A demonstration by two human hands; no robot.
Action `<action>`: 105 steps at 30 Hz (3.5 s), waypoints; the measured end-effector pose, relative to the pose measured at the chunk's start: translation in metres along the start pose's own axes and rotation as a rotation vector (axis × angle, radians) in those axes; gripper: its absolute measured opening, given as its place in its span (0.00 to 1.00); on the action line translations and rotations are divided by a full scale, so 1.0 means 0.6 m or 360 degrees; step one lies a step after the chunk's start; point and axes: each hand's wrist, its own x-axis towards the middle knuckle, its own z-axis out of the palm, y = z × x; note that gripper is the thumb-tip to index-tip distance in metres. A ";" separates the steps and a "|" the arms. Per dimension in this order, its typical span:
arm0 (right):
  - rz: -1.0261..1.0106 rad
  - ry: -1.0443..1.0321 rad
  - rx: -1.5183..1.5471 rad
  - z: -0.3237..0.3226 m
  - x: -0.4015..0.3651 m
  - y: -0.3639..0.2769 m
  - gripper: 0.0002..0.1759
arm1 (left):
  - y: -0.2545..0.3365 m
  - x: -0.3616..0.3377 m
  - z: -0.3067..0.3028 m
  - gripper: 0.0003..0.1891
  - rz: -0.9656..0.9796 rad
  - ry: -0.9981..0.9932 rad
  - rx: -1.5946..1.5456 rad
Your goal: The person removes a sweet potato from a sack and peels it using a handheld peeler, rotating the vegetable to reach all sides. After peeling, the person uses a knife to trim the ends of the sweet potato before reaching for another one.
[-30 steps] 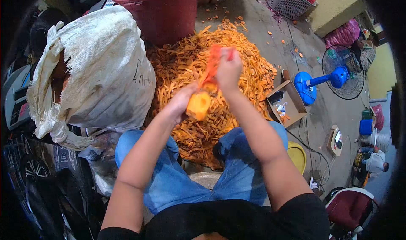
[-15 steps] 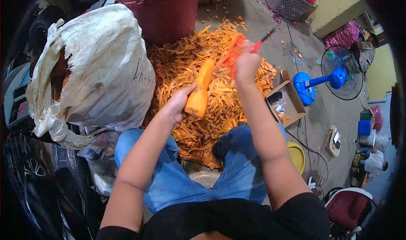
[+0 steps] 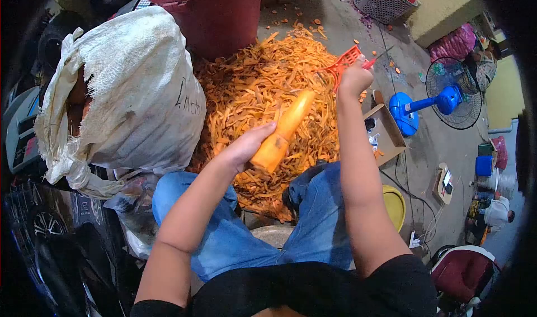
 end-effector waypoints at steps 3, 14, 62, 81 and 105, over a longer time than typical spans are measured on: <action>0.0028 -0.0305 0.0376 0.007 -0.053 -0.015 0.10 | 0.010 0.016 -0.010 0.20 -0.0107 0.0096 -0.0119; -0.0241 0.0046 -0.0279 0.016 -0.018 0.020 0.11 | -0.002 0.003 -0.001 0.19 -0.0101 0.0125 -0.0003; -0.0219 -0.0209 -0.0189 0.031 -0.073 0.012 0.14 | 0.008 -0.006 -0.013 0.17 -0.0021 0.0048 -0.0298; 0.0279 -0.0606 0.0538 -0.016 -0.099 -0.083 0.11 | 0.014 0.017 -0.032 0.18 0.0226 0.0222 -0.0012; -0.0015 -0.1021 0.0314 -0.022 -0.091 -0.066 0.13 | 0.024 0.029 -0.049 0.22 0.0253 0.0105 -0.0552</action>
